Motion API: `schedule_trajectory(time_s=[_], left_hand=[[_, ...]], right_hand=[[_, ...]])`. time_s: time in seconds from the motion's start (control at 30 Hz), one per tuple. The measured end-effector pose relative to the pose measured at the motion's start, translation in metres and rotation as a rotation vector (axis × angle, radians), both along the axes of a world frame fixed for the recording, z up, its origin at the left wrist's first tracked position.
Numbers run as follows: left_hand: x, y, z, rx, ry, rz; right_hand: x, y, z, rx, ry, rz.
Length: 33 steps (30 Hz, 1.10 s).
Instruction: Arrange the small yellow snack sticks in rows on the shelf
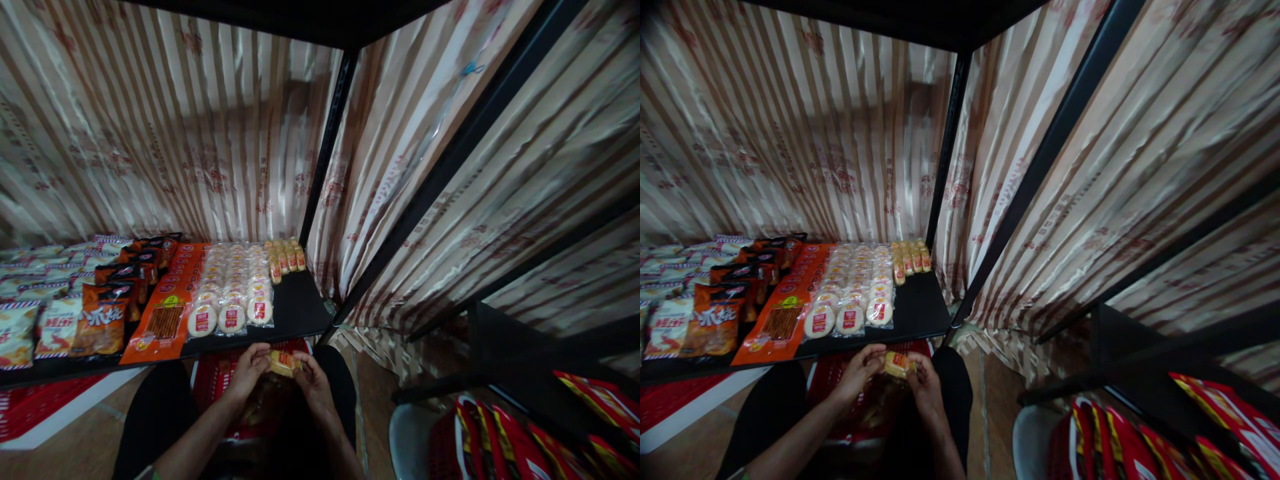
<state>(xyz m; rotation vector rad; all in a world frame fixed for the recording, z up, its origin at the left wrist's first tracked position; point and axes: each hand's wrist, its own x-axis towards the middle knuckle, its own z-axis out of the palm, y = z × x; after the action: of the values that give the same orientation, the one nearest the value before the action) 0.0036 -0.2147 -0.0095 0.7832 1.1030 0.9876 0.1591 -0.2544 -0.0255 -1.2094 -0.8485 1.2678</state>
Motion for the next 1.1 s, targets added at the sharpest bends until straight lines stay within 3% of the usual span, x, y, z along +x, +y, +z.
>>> schedule_trajectory(time_s=[0.6,0.97,1.1], left_hand=[[-0.001,-0.004,-0.018,-0.003,0.071,-0.096],[0.003,0.0,-0.07,0.002,-0.018,-0.167],[0.004,-0.002,-0.079,-0.03,-0.09,-0.2]], right_hand=[[0.008,0.005,-0.013,0.088,-0.094,-0.01],[0.005,0.01,-0.002,0.118,-0.193,-0.035],[0.006,0.012,-0.003,0.116,-0.179,-0.011]])
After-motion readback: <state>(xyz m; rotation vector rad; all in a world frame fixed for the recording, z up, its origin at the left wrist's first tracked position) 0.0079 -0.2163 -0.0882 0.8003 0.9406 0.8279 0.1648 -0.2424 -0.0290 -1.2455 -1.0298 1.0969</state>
